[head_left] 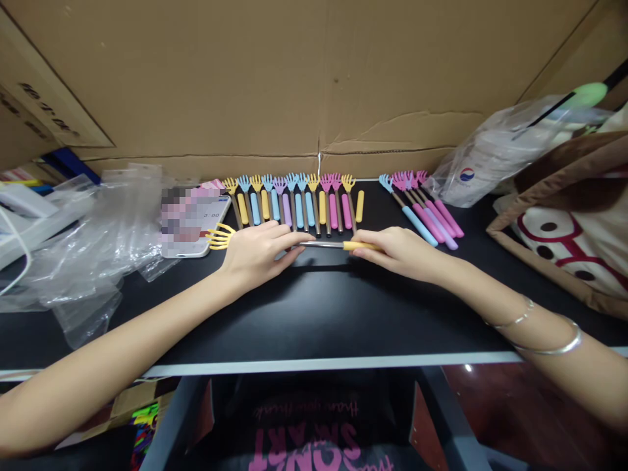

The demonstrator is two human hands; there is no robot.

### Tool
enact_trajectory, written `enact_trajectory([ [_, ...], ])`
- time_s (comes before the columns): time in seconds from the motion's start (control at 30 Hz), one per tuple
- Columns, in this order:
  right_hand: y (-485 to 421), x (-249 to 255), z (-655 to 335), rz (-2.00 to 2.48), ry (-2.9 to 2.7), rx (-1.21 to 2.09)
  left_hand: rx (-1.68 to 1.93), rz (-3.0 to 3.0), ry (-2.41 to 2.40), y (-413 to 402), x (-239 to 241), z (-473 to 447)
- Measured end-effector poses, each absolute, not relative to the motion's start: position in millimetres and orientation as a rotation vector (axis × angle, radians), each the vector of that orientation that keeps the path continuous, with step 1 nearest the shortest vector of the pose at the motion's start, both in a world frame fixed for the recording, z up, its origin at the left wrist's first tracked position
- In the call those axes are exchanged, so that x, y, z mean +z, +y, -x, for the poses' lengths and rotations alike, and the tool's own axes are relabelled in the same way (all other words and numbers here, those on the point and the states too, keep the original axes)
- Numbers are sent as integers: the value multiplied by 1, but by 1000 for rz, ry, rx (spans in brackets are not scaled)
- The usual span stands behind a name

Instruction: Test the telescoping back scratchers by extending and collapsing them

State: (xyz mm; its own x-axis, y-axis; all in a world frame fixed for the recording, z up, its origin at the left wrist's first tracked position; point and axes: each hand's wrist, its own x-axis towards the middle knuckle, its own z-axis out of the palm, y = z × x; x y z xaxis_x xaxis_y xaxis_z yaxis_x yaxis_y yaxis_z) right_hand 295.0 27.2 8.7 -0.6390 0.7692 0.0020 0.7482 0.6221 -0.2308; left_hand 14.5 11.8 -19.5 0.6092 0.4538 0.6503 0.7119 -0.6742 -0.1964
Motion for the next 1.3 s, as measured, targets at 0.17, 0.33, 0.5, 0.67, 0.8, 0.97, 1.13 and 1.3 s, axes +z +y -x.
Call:
enact_trajectory([
  [0.17,21,7,-290,1247,-2779,146,-746,2440,-944,11,-18,-16],
  [0.33,16,7,-287,1144,-2821,103,-663,2476,-924,9,-15,-19],
  [0.5,21,11,-293,1137,-2835,-72,-581,2509,-1083,13,-11,-14],
  [0.67,26,20,-304,1094,-2813,-221,-493,2478,-1172,19,0,-2],
  [0.8,29,24,-309,1087,-2795,-235,-488,2433,-1135,21,7,5],
  [0.97,35,32,-323,1334,-2888,-61,-409,2429,-1136,25,10,12],
  [1.13,40,39,-338,1520,-2946,273,-394,2474,-1125,26,12,13],
  [1.3,42,37,-334,1605,-2915,103,-416,2500,-1119,25,10,14],
])
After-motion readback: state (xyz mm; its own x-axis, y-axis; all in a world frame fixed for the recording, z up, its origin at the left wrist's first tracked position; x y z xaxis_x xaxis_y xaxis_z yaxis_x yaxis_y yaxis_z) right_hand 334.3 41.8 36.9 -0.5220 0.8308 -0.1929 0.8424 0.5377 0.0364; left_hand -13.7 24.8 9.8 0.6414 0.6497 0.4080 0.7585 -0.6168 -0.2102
